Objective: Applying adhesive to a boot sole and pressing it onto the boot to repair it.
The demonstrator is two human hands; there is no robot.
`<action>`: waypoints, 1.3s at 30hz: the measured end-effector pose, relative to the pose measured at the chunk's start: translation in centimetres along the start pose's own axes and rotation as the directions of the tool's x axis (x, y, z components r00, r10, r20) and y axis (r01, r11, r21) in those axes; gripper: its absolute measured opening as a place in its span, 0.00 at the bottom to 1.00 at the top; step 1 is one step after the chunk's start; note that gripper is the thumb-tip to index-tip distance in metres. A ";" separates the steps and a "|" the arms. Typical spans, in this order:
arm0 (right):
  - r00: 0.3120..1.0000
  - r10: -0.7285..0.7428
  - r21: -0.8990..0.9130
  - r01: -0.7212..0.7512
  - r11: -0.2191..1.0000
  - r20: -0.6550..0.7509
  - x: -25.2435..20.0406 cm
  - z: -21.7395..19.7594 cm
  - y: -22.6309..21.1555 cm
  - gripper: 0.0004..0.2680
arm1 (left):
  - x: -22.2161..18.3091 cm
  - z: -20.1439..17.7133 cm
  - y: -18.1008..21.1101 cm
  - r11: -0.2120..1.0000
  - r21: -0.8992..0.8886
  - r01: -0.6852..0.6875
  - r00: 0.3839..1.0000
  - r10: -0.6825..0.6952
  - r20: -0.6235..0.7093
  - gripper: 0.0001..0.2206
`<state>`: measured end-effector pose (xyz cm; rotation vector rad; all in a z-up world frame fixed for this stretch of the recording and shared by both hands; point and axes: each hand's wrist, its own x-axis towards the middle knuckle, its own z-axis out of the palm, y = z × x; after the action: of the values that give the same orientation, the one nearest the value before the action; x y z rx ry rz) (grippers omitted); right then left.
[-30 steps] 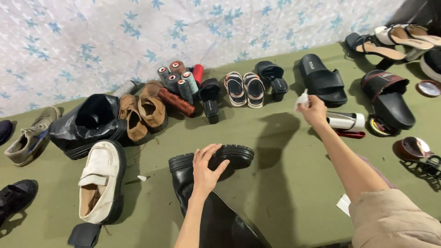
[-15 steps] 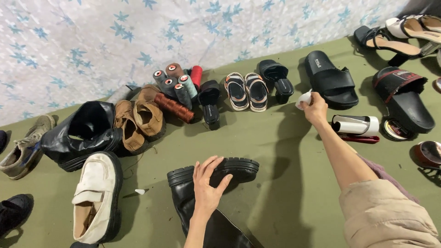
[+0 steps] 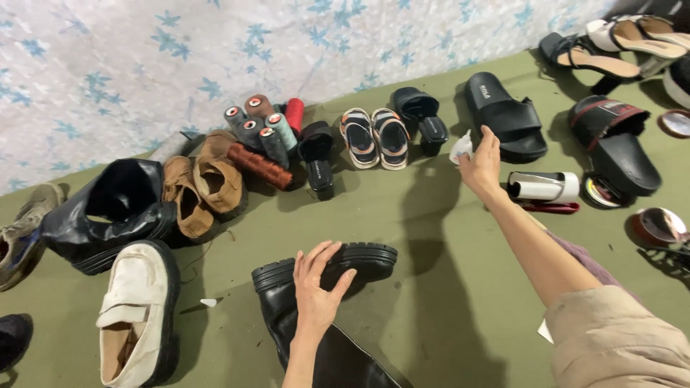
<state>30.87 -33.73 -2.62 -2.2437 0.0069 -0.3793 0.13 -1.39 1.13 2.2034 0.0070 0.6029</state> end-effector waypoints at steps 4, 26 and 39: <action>0.982 -0.181 -0.081 0.177 0.981 -0.046 1.2 -5.0 2.0 0.24 | -0.1 0.4 -0.5 0.999 0.009 -0.037 0.999 0.036 0.010 0.21; 0.917 -0.294 0.143 0.264 0.954 0.267 -26.3 3.1 -3.6 0.25 | -3.5 -9.5 -3.8 0.973 -0.220 0.072 0.978 -0.113 -0.177 0.18; 0.943 -0.205 0.021 0.206 0.978 0.262 -26.8 3.1 -3.7 0.22 | -5.4 -10.9 -20.8 0.692 0.057 0.720 0.594 -0.572 -0.566 0.27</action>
<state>5.67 -25.42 -8.90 -2.2914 -0.3698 -0.1880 -5.20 19.08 -10.43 2.0092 1.2204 0.7566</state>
